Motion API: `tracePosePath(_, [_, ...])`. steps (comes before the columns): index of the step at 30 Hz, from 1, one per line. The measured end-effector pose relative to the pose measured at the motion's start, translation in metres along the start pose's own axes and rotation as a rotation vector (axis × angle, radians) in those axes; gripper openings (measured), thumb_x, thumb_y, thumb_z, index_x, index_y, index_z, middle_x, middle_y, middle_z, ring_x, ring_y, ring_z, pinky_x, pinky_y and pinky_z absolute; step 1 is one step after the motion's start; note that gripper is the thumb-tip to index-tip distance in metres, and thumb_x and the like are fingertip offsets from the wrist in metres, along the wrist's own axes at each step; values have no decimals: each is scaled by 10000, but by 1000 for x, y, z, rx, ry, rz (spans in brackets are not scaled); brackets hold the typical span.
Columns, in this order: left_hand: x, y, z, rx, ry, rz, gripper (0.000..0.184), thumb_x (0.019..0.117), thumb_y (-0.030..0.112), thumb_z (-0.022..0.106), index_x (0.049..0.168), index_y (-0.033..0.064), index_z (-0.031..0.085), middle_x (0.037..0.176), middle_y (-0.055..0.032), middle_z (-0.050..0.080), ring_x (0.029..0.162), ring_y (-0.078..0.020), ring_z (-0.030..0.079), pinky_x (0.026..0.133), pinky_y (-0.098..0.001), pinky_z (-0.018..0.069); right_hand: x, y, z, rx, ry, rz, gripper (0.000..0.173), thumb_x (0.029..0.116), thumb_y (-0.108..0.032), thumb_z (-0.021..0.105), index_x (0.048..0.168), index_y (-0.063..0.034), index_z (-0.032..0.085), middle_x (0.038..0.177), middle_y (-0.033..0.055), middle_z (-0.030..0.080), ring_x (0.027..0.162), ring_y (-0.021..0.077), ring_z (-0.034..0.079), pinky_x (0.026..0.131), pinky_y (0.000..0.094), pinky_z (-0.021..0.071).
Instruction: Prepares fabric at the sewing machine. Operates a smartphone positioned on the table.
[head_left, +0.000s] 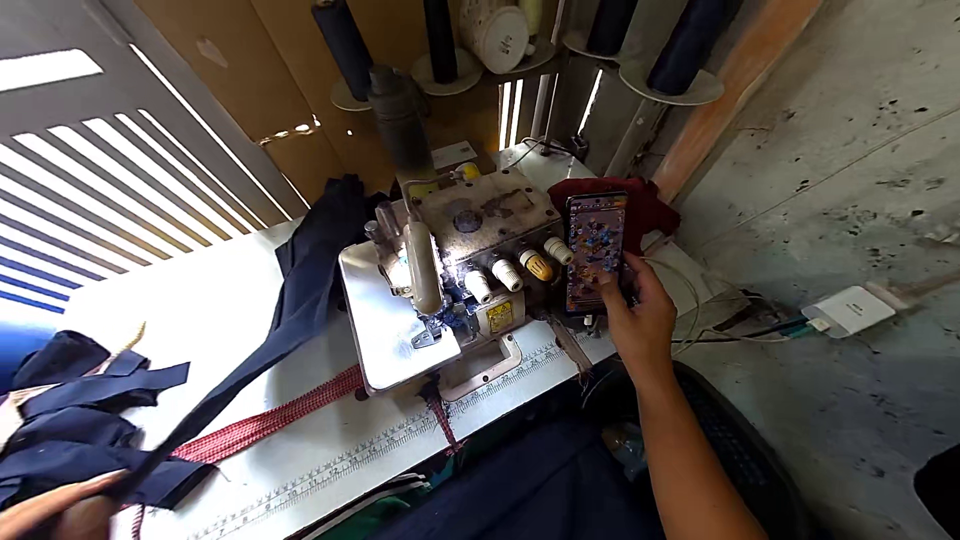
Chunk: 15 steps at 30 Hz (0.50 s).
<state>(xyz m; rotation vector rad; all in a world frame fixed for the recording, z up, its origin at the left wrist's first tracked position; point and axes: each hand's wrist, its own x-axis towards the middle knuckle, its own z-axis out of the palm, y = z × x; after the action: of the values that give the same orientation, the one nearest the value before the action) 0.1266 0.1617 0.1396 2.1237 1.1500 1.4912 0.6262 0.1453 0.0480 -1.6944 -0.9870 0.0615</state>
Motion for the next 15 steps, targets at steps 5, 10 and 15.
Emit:
tracePosePath(5, [-65, -45, 70, 50, -284, -184, 194, 1021, 208, 607, 1064, 68, 735, 1118, -25, 717, 1054, -67, 665, 928, -273, 564, -9, 5, -5, 60, -34, 3, 475, 1009, -240, 597, 1420, -3, 567, 1094, 110, 733, 931, 96, 703, 849, 272, 579])
tracePosePath(10, [-93, -69, 105, 178, -266, -225, 244, 984, 210, 578, 961, 51, 761, 1086, -67, 734, 1083, -69, 660, 966, -227, 520, -7, 3, -6, 58, -46, 24, 477, 997, -238, 618, 1409, -2, 572, 1089, 99, 730, 943, 95, 701, 859, 271, 578])
tracePosePath(15, [-73, -75, 80, -172, -85, -455, 211, 1039, 155, 530, 1082, 58, 713, 1046, 26, 744, 986, -49, 692, 914, -260, 573, -5, 2, -5, 51, -67, 23, 480, 1002, -258, 619, 1403, 0, 571, 1095, 108, 728, 943, 101, 703, 853, 278, 579])
